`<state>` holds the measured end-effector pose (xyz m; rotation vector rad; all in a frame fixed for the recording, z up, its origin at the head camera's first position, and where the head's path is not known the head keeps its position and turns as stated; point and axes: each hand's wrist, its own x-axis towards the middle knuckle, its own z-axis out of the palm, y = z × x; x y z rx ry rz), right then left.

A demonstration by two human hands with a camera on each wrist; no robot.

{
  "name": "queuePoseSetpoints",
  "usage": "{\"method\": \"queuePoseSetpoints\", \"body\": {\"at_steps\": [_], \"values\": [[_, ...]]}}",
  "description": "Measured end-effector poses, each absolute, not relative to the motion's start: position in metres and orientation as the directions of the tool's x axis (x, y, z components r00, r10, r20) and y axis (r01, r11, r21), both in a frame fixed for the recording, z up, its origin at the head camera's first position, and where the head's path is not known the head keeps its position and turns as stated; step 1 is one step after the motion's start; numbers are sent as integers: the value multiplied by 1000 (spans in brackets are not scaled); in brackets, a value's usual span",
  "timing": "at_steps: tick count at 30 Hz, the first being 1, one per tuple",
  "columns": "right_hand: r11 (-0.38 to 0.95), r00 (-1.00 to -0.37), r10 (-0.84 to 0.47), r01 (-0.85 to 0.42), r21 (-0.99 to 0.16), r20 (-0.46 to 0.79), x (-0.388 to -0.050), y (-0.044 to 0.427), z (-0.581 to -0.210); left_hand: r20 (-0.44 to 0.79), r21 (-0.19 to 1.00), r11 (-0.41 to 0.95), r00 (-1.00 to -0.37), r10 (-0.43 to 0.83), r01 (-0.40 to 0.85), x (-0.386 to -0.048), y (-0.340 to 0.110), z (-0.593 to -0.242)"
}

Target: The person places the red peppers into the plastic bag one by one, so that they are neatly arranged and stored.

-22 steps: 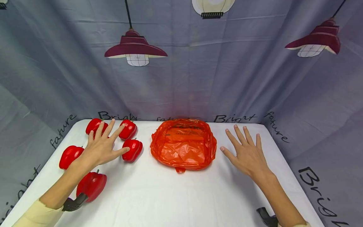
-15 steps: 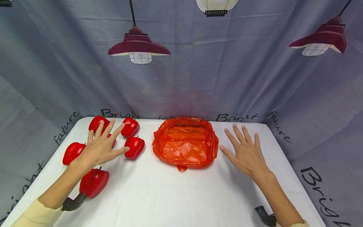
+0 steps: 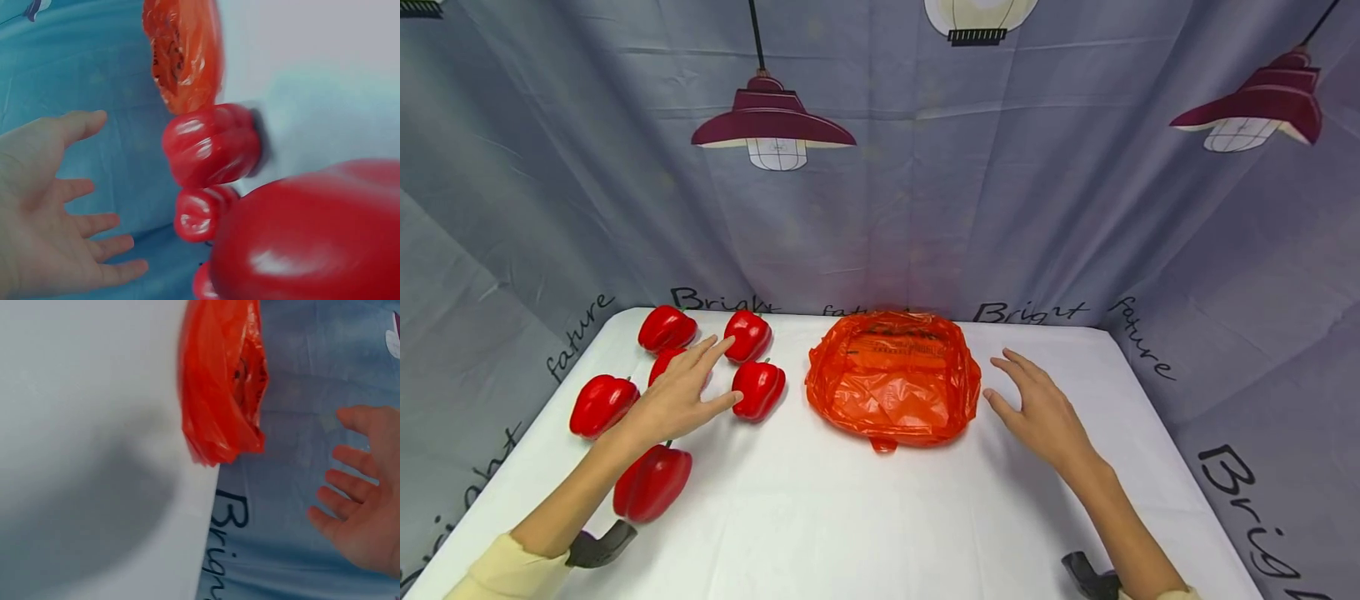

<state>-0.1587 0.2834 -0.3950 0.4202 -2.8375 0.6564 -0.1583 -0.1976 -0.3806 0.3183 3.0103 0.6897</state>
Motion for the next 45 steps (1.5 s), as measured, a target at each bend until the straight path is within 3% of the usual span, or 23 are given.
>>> {"method": "queuePoseSetpoints", "body": {"at_steps": [8,20,32,45], "values": [[777,-949,-147,-286,-560,280,-159,285,-418,23,586,787,-975,219,191,-161,-194,-396],[500,-990,-85,-139,-855,111,-156,283,-450,0,650,749,-986,164,124,-174,-190,-412],[352,-996,-82,-47,-935,19,-155,275,-470,-32,636,767,-989,141,89,-178,-183,-418],[444,-997,-57,22,-896,-53,-166,267,-473,-139,614,790,-982,125,14,-189,-180,-423]]}}
